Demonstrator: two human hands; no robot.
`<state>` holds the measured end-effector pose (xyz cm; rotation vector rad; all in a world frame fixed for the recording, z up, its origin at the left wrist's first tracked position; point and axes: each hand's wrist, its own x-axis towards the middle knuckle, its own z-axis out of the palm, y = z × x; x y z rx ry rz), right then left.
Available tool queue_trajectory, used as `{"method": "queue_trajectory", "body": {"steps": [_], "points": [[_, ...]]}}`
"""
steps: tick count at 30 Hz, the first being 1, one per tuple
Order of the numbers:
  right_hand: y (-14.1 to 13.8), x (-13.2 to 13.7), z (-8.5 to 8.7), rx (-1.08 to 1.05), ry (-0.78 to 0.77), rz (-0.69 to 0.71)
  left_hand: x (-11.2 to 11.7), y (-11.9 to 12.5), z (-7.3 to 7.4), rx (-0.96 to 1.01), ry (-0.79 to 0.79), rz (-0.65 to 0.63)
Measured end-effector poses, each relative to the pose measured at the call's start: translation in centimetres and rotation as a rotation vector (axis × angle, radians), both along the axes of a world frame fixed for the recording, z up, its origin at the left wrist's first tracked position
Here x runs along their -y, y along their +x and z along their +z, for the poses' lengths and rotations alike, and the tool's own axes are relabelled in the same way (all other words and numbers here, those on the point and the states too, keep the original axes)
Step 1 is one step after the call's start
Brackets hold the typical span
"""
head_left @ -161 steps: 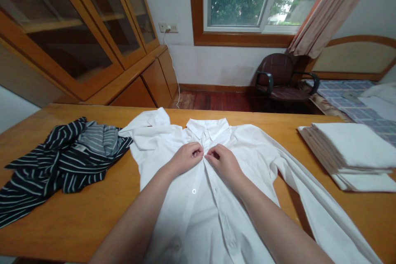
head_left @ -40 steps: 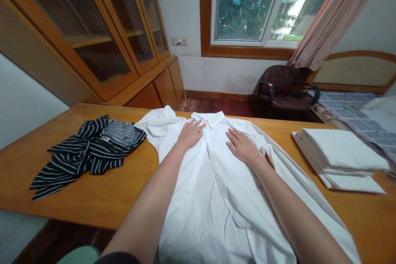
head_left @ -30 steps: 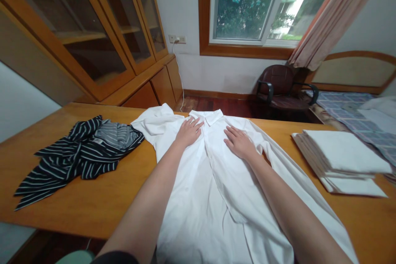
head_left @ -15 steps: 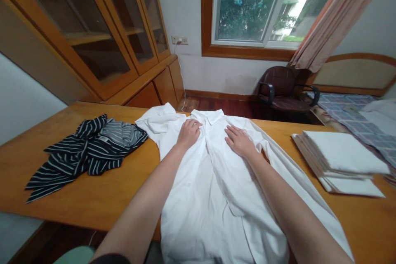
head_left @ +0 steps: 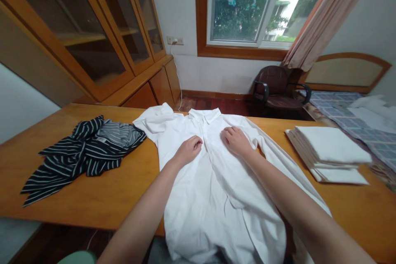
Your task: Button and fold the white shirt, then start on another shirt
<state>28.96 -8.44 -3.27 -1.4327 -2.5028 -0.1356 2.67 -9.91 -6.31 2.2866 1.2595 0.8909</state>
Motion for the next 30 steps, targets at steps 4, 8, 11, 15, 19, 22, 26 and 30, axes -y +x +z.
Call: {"method": "queue_trajectory", "body": {"steps": [4,8,11,15,19,22,26,30], "points": [[-2.4,4.4,2.3,-0.131,-0.166,0.027,-0.2,0.0,-0.3,-0.041,0.011,0.009],[-3.8,10.5,3.8,-0.111,-0.337,0.206,-0.1,0.2,0.0,-0.075,0.025,0.017],[-3.3,13.8,4.1,0.089,-0.333,0.201,0.0,0.2,0.1,-0.106,0.04,0.024],[-1.7,16.0,4.0,0.237,-0.316,0.049,0.0,0.2,0.0,-0.129,0.045,0.022],[-0.9,17.5,4.1,0.293,-0.331,-0.075,0.1,0.2,0.2,-0.14,0.054,0.016],[-1.3,18.6,4.2,0.347,-0.356,-0.124,0.1,0.2,0.2,-0.139,0.066,0.017],[-1.5,18.9,3.9,0.409,-0.339,-0.155,0.1,0.2,0.1,-0.143,0.066,0.012],[0.0,18.2,3.7,0.305,-0.258,-0.183,0.1,0.2,-0.1,-0.147,0.062,0.02]]}}
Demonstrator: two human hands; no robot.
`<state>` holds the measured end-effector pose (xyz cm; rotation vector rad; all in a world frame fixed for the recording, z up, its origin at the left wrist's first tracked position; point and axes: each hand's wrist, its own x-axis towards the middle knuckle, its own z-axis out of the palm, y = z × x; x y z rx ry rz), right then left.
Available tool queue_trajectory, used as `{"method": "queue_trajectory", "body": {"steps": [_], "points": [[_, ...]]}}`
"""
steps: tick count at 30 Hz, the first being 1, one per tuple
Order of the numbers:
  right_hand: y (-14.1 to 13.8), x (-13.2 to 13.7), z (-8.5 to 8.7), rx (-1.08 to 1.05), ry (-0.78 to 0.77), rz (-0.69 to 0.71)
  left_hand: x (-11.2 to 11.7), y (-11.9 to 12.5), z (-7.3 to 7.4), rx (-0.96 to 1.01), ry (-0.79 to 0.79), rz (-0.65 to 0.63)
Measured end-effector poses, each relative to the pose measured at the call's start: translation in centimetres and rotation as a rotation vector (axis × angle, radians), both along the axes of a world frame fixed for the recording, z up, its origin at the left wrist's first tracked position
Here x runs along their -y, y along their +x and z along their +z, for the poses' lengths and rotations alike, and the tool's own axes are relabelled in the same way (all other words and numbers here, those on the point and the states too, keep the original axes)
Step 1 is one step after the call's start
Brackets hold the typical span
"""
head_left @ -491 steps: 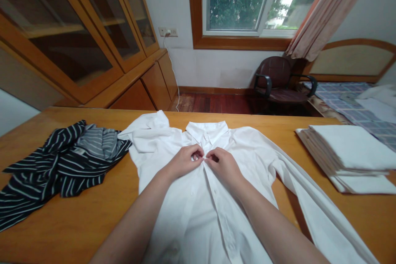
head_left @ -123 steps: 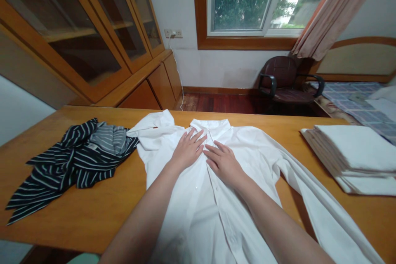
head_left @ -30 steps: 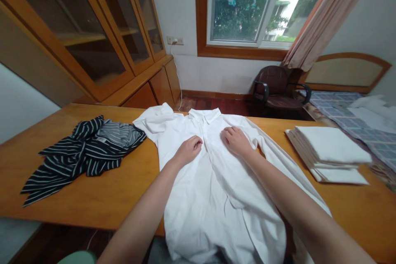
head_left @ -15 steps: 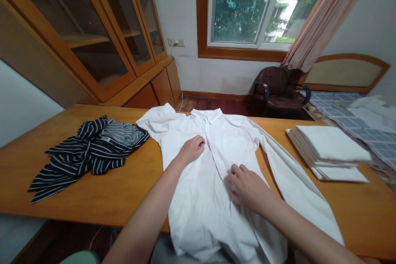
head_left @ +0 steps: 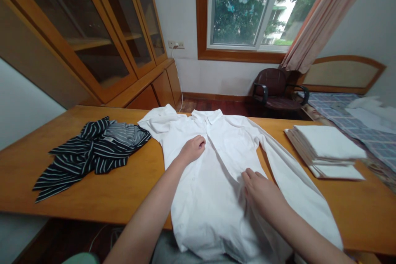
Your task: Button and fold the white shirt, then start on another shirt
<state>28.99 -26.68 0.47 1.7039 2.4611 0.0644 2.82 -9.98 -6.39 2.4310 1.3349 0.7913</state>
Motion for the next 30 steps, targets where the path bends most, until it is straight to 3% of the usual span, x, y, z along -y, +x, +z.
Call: {"method": "queue_trajectory", "body": {"steps": [4,7,11,17,19,23,30], "points": [[2.2,-0.7,1.5,-0.258,0.099,0.01,0.0,-0.1,-0.1,0.046,0.001,0.005],[3.1,-1.2,3.4,-0.542,0.05,-0.019,-0.2,-0.2,-0.3,0.107,-0.009,0.025],[2.2,-1.6,5.1,-0.859,-0.142,-0.074,-0.5,-0.3,-0.5,0.164,-0.051,0.073],[-1.5,-1.7,5.8,-1.402,-0.619,-0.124,-0.7,-0.4,-0.6,0.174,-0.056,0.095],[-2.3,-2.1,6.0,-1.547,-0.684,-0.142,-0.6,-0.4,-0.7,0.169,-0.055,0.097],[-2.7,-3.3,6.3,-1.647,-0.667,-0.193,-0.1,-0.3,-0.5,0.155,-0.017,0.081],[-2.9,-4.3,4.6,-1.502,-0.69,-0.213,0.9,0.2,0.1,-0.135,0.203,-0.034]]}}
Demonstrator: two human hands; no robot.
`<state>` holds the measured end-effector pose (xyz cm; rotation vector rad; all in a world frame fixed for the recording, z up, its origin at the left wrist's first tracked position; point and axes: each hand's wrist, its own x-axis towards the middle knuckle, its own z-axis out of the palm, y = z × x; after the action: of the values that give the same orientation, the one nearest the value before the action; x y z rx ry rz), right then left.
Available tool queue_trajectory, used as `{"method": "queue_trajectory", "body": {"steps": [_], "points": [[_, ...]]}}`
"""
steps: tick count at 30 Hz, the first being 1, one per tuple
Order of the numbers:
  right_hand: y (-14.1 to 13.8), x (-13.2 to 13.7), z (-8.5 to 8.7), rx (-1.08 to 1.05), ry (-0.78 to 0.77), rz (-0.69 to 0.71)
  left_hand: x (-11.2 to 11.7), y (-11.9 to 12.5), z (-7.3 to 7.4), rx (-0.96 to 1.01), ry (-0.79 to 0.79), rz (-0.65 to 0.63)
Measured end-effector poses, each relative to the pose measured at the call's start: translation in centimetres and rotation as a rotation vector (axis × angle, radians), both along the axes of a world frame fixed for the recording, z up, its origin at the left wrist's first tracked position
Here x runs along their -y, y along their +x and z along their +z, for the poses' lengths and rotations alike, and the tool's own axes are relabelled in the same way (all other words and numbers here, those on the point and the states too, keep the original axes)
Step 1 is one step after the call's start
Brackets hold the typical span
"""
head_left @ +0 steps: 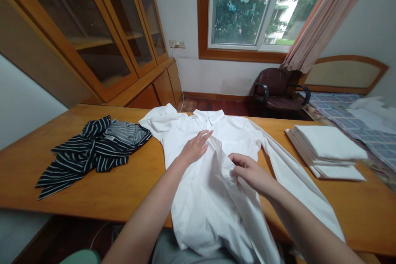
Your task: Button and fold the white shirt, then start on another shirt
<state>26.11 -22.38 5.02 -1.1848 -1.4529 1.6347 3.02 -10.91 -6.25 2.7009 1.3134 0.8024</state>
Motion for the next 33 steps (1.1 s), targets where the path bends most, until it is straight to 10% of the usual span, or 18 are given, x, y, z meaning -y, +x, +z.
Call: {"method": "queue_trajectory", "body": {"steps": [10,22,33], "points": [[-0.8,-1.0,-0.7,-0.225,-0.091,-0.031,0.2,-0.2,0.2,0.086,-0.013,-0.021],[0.6,-1.7,-2.4,-0.339,-0.141,-0.16,5.9,1.3,5.7,0.226,-0.587,-0.619],[1.8,-3.7,-6.1,0.262,0.325,-0.069,14.0,0.5,7.0,0.036,-1.198,-0.798]]}}
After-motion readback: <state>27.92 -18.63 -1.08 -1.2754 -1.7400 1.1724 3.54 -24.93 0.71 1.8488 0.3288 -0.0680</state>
